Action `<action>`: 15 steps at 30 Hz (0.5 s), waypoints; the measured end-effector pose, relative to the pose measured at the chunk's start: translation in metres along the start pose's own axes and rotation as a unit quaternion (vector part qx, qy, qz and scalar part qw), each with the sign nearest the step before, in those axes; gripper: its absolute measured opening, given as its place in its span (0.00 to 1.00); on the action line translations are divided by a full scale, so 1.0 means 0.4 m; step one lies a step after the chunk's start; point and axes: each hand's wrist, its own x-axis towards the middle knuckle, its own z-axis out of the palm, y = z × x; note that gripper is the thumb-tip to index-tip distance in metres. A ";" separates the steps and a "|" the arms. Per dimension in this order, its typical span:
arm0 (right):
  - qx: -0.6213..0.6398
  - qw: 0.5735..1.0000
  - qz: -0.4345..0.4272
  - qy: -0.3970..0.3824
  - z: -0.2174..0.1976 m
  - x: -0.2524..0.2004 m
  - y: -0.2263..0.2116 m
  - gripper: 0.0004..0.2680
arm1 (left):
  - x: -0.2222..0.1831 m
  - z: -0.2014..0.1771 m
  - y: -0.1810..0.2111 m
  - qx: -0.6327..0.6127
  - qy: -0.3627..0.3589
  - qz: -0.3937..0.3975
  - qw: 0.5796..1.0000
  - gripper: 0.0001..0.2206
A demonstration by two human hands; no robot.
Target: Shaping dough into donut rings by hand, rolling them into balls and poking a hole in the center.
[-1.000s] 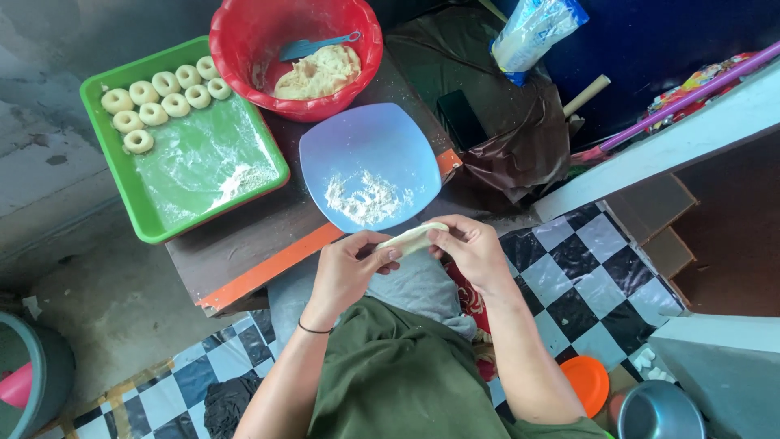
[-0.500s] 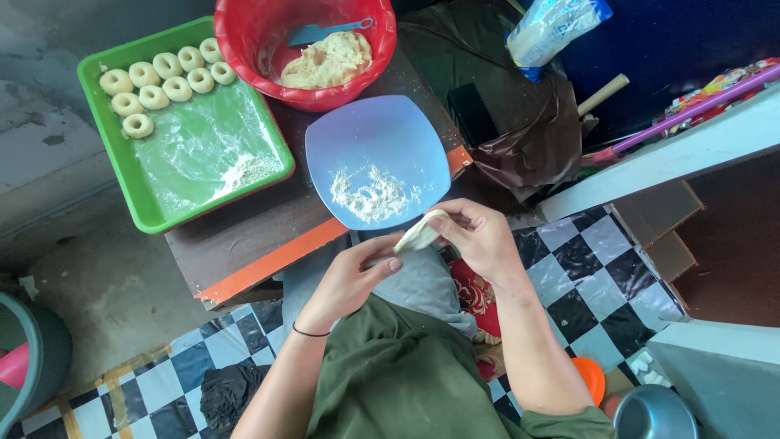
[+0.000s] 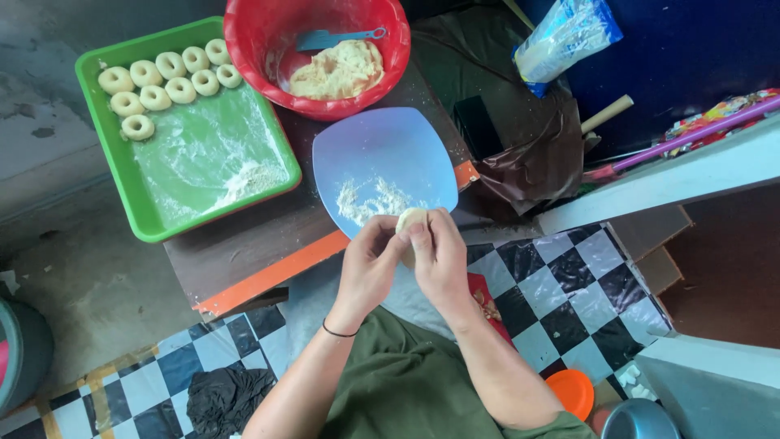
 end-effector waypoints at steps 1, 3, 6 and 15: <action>-0.001 1.000 0.000 -0.001 0.012 0.010 0.007 0.14 | 0.013 -0.005 -0.018 -0.001 0.000 0.000 1.000 0.07; -0.107 0.990 -0.045 0.074 0.043 0.025 0.020 0.12 | 0.033 -0.023 -0.055 -0.049 -0.005 0.009 0.999 0.18; -0.076 0.987 -0.112 0.090 0.082 0.053 -0.037 0.10 | 0.071 -0.022 0.001 0.030 0.050 0.045 0.997 0.18; -0.002 0.993 -0.029 0.118 0.139 0.066 -0.068 0.13 | 0.108 -0.024 -0.003 0.120 0.121 0.175 0.970 0.17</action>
